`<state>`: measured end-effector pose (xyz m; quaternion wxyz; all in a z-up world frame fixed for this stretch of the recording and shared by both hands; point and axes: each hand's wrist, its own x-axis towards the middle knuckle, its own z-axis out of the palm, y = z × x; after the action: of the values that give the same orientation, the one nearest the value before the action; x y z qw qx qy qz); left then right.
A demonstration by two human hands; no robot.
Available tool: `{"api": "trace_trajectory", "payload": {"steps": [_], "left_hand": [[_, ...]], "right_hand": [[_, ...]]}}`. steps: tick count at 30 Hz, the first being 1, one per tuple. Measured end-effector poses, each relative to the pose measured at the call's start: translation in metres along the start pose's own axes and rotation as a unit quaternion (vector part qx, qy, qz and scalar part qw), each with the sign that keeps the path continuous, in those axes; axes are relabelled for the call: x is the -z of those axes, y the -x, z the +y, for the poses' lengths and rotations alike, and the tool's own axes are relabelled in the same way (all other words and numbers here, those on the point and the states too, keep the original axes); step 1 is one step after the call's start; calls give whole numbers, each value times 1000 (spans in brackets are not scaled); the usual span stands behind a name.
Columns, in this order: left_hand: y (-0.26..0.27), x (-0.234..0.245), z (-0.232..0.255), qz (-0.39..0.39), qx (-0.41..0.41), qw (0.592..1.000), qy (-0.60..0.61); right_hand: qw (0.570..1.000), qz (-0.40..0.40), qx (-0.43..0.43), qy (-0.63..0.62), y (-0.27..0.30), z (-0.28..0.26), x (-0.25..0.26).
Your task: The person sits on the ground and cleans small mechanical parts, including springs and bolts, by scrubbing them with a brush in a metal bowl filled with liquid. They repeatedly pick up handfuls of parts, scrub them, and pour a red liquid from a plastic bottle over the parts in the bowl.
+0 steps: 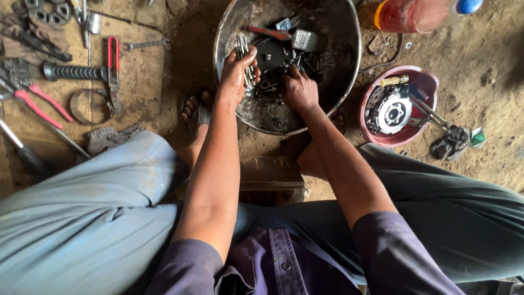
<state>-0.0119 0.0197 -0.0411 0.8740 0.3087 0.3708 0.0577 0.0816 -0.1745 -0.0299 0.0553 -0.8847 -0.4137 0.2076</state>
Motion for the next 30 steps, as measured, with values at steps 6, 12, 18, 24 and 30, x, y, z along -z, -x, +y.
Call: {"api": "trace_trajectory", "payload": {"steps": [6,12,18,24,30], "left_hand": [[3,-3,-1,-3,23,1000,-1],[8,-3,2,-16,37,999,3],[5,-4,-1,-35,54,997,38],[4,-16,2,-30,62,995,66],[10,-17,8,-22,25,999,39]], "right_hand": [[998,-17,-47,28,-1,-8,-9],[983,-79,-165,6,-14,0,-15],[911,-123,-212,-332,-21,41,24],[848,-98,-84,-515,-31,14,67],[938,8,53,-343,-46,-4,83]]}}
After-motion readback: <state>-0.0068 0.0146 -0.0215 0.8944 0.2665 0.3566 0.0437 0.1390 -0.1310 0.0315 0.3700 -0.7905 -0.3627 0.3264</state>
